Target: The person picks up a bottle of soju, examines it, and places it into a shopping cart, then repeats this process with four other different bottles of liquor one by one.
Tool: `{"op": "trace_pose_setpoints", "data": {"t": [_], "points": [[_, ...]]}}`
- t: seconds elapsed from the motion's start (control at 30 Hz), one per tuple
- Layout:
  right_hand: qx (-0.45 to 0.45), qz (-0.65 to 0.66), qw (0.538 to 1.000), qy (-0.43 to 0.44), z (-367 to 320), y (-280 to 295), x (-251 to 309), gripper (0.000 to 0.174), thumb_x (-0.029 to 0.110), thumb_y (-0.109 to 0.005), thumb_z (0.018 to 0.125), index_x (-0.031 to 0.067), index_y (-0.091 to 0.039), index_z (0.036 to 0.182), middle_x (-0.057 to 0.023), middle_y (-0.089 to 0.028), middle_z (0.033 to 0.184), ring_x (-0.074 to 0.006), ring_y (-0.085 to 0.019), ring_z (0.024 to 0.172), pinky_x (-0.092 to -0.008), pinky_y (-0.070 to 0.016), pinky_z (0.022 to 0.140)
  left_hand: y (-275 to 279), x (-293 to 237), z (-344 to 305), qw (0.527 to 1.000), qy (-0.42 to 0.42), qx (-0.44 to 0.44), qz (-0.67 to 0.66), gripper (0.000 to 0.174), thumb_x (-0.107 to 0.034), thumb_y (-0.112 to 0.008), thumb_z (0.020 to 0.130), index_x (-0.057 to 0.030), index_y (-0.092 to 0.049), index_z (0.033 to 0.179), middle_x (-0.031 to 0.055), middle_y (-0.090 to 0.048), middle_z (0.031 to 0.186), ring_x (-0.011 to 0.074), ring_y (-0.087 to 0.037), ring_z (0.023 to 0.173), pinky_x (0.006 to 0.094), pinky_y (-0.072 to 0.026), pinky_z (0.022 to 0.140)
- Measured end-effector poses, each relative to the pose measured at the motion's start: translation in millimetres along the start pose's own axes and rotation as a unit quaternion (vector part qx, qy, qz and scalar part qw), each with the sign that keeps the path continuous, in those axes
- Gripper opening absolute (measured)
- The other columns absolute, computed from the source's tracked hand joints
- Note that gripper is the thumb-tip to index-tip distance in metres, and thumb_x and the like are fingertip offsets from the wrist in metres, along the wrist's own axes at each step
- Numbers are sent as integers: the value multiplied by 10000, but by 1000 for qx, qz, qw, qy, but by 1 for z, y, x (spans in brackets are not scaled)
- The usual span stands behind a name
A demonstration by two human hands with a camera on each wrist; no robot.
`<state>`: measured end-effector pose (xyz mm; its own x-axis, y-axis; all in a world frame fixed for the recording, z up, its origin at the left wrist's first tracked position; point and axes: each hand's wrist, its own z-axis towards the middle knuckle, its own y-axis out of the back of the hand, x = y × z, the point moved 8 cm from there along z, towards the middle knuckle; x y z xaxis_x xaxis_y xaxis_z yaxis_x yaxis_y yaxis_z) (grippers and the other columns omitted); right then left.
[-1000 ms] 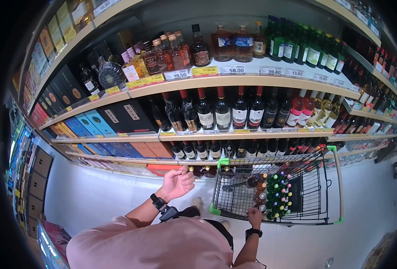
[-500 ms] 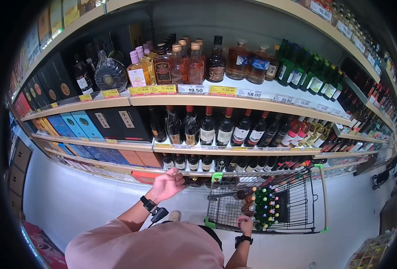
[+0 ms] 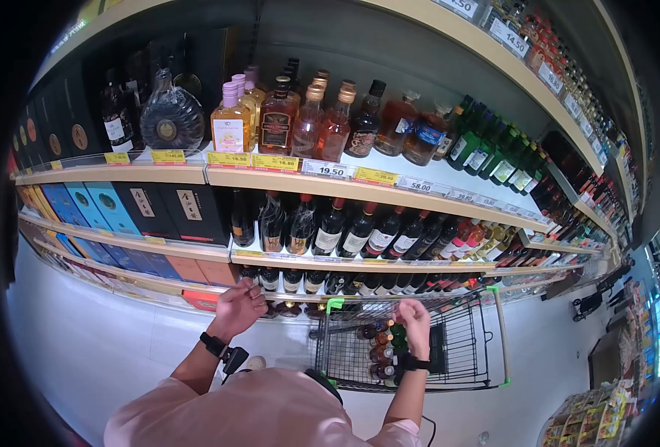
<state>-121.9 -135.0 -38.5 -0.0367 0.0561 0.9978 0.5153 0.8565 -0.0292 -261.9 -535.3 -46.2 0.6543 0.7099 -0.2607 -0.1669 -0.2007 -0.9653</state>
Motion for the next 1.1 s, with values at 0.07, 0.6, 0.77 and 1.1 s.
{"op": "trace_pose_setpoints", "data": {"t": [0.07,0.6,0.77,1.1], "points": [[25,-14,997,72,19,-17,57,229,152,-648,945,-2,-600,1108,-103,-690,951,-144,-633,764,-286,-526,721,3,-5,-2,1000,-9,3,-4,93,-149,-595,892,-121,-582,980,27,-531,852,175,-479,810,336,-403,765],[53,-161,925,341,130,-229,321,343,193,-722,883,-21,-634,1136,-79,-690,989,-130,-641,901,-273,-523,722,19,-40,-43,996,-93,5,4,93,-175,-589,929,-114,-568,995,38,-548,870,182,-514,822,345,-420,777],[34,-261,897,354,157,-269,337,501,291,-750,850,-46,-635,1203,-124,-695,1039,-166,-664,897,-294,-534,756,30,-51,-59,993,-116,-15,12,83,-173,-576,934,-111,-557,986,35,-529,857,181,-500,813,335,-412,770],[25,-255,903,346,161,-284,331,371,152,-737,872,-66,-592,1135,-101,-700,953,-156,-659,859,-296,-519,791,34,-56,-71,991,-128,-29,-2,71,-142,-538,942,-112,-556,1004,31,-522,848,182,-497,812,332,-414,767]]}}
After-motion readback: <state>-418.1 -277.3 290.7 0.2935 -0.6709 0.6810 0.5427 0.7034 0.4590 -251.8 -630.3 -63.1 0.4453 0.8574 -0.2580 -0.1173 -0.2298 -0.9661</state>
